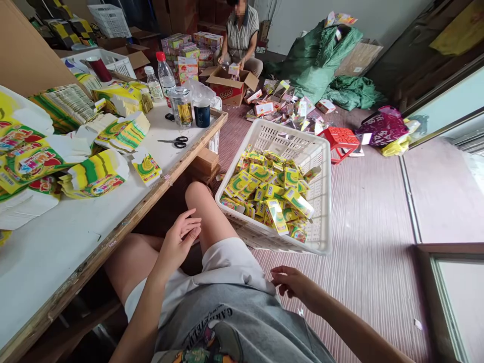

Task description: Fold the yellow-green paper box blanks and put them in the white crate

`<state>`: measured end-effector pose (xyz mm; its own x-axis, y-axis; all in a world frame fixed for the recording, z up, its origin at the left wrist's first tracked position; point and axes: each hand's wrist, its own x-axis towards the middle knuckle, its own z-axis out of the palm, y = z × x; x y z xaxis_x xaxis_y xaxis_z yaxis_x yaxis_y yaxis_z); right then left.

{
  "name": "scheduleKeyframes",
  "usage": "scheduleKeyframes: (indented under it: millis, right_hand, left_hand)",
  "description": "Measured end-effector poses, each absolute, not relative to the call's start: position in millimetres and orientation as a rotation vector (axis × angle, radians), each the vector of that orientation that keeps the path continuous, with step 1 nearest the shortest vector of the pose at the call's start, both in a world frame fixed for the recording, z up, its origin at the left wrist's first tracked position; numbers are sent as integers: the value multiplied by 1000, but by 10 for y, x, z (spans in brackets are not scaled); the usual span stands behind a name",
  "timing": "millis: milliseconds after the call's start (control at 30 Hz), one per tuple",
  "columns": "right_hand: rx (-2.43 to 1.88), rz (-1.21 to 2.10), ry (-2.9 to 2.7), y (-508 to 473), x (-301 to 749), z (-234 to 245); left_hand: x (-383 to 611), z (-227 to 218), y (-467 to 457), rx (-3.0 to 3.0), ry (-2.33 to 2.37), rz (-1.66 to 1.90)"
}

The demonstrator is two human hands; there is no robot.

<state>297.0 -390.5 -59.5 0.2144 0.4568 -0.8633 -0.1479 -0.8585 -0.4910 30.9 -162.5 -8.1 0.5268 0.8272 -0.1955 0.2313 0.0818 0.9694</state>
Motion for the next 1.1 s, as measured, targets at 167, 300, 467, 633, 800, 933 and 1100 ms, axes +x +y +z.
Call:
scheduleKeyframes:
  millis: [167,300,467,633,800,933,1100]
  right_hand:
    - [-1986,1687,-292,-3882,2953,-541]
    - [-2030,1661,-337,-3831,2918,-588]
    - [-2075,1684,-382,-3811,2899,-681]
    - [-2051,1726,-423,-3853,2894,-719]
    - [-2101,1744,-514,-3803,2931,-826]
    - [-2145,1778,-640,-3687,2965,-892]
    - [-2119,1751,-849,-3630,3068,-961]
  left_hand:
    - [305,-88,-1612,1494,966,558]
    - [281,-123,-1615,1488,972,561]
    - [239,-142,-1633,1468,990,569]
    - [234,-164,-1640,1454,989,583]
    - [241,-229,-1588,1487,988,617]
    - [170,-150,-1460,1559,1033,688]
    - [35,32,-1060,1655,1179,831]
